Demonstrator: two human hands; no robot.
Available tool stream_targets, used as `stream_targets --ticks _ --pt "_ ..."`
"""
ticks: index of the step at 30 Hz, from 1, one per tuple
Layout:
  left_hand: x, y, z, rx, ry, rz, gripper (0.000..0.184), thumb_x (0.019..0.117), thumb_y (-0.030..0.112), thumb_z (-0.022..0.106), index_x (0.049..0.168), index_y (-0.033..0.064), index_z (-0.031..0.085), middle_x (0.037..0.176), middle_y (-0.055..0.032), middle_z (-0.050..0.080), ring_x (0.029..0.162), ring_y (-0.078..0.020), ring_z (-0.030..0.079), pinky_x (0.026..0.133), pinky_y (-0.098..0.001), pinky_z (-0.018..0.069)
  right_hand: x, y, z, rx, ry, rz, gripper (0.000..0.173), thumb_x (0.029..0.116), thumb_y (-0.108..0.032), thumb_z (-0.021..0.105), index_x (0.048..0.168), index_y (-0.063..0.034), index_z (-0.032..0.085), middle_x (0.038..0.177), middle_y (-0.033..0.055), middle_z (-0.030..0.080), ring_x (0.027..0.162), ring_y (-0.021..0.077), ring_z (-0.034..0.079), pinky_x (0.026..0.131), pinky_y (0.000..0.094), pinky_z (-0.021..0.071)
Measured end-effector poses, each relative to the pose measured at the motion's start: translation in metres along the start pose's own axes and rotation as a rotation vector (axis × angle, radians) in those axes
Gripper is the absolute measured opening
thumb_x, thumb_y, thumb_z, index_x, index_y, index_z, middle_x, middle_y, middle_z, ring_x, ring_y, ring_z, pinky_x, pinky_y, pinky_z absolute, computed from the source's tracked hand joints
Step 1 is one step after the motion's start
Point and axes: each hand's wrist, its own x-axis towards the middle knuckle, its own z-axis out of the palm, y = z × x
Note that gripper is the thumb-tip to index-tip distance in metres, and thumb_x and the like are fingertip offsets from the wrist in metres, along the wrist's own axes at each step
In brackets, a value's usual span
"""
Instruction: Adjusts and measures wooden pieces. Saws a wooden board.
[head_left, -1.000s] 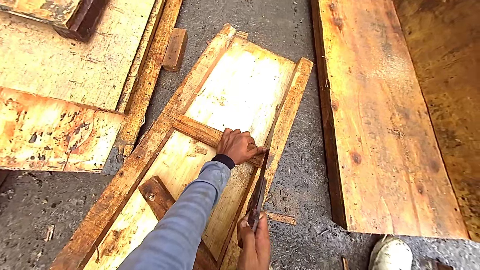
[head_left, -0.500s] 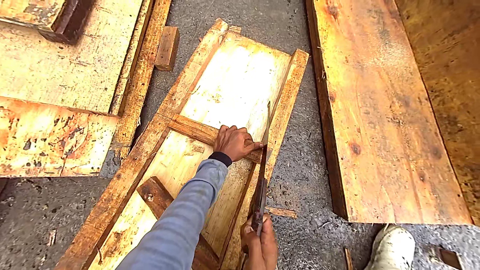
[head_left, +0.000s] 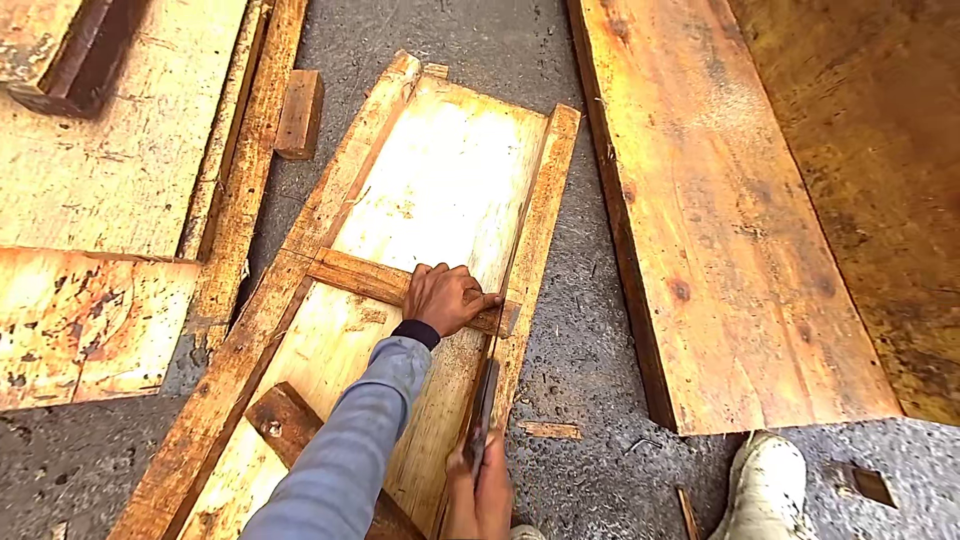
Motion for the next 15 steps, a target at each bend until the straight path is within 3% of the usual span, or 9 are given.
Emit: stream_targets --ticks 3,6,9,15 --pt "-0.003 -0.001 0.003 0.002 0.033 0.012 0.055 0.0924 0.080 0.042 0.092 0.0368 0.076 0.090 0.0145 0.066 0.087 -0.0092 0.060 0.093 -0.0410 0.0409 -0.017 0.013 -0.007 -0.002 -0.035 -0.008 0.017 0.0930 -0.016 0.054 0.102 -0.0019 0.056 0.068 0.0002 0.059 0.057 0.0102 0.058 0.051 0.0316 0.0495" --pt "-0.005 -0.001 0.005 0.007 0.077 0.027 0.052 0.0937 0.077 0.044 0.090 0.0354 0.076 0.088 0.0132 0.066 0.085 -0.0111 0.059 0.089 -0.0422 0.0415 0.002 0.004 -0.002 0.035 -0.018 0.011 0.014 0.0930 -0.016 0.055 0.101 -0.0045 0.056 0.067 -0.0005 0.056 0.056 0.0109 0.055 0.050 0.0318 0.0478" --pt "-0.002 -0.002 0.003 0.017 0.020 0.001 0.056 0.0932 0.080 0.039 0.094 0.0378 0.075 0.091 0.0150 0.067 0.088 -0.0090 0.060 0.093 -0.0408 0.0409 0.025 -0.007 0.018 0.059 0.036 0.013 0.014 0.0925 -0.019 0.054 0.101 -0.0073 0.056 0.063 -0.0023 0.051 0.050 0.0107 0.051 0.046 0.0319 0.0443" --pt "0.000 -0.001 0.002 0.009 0.008 -0.002 0.056 0.0940 0.079 0.039 0.095 0.0373 0.076 0.094 0.0156 0.068 0.090 -0.0082 0.060 0.095 -0.0406 0.0404 -0.027 0.030 0.009 -0.082 -0.021 -0.043 0.025 0.0937 -0.022 0.054 0.104 0.0006 0.056 0.068 0.0010 0.060 0.056 0.0104 0.060 0.051 0.0325 0.0520"
